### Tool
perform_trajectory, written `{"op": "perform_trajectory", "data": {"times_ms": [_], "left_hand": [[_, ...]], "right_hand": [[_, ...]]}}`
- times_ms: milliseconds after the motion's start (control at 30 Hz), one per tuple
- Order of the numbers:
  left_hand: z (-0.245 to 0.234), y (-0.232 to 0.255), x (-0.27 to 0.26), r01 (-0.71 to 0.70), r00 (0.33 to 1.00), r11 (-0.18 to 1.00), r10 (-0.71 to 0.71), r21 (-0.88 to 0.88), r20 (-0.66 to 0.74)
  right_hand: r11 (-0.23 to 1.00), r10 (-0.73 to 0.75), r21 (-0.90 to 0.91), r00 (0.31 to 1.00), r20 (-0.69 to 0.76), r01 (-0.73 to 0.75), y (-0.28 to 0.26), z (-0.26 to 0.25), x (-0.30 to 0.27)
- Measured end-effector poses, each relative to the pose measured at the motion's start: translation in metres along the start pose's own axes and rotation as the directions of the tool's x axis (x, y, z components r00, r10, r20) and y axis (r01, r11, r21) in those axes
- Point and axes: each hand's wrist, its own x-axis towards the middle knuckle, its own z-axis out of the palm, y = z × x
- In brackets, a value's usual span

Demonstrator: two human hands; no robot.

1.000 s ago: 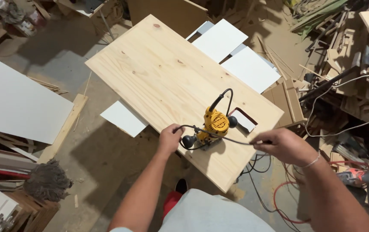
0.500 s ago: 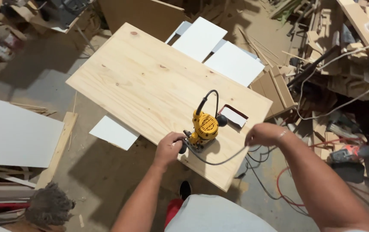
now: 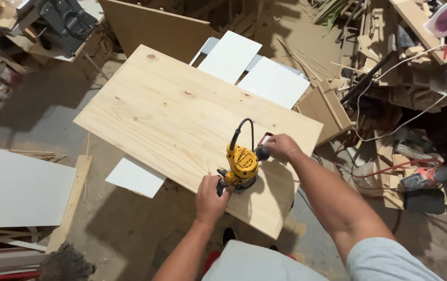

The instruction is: Routing and sanding the edges of a wooden board in a workshop.

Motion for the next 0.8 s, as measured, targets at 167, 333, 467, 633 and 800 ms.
{"op": "perform_trajectory", "data": {"times_ms": [167, 333, 467, 633, 800], "left_hand": [[0.013, -0.025, -0.004, -0.024, 0.999, 0.995, 0.027, 0.096, -0.035], [0.0, -0.003, -0.032, -0.373, 0.887, 0.858, 0.442, 0.352, -0.137], [-0.036, 0.096, -0.047, -0.713, 0.701, 0.697, 0.709, -0.082, -0.073], [-0.006, 0.11, -0.058, -0.696, 0.433, 0.677, 0.662, -0.239, 0.611], [-0.017, 0.093, -0.035, -0.797, 0.566, 0.593, 0.8, -0.114, 0.2]], "right_hand": [[0.997, 0.013, 0.076, 0.993, 0.116, -0.021, 0.012, 0.03, -0.061], [0.861, 0.167, 0.416, 0.935, 0.313, -0.293, -0.019, -0.001, -0.189], [0.844, 0.172, 0.399, 0.885, 0.432, -0.359, 0.011, 0.022, -0.231], [0.884, -0.223, 0.463, 0.925, 0.309, 0.058, 0.037, 0.031, -0.25], [0.918, -0.355, 0.348, 0.787, 0.505, 0.19, 0.054, -0.005, -0.247]]}}
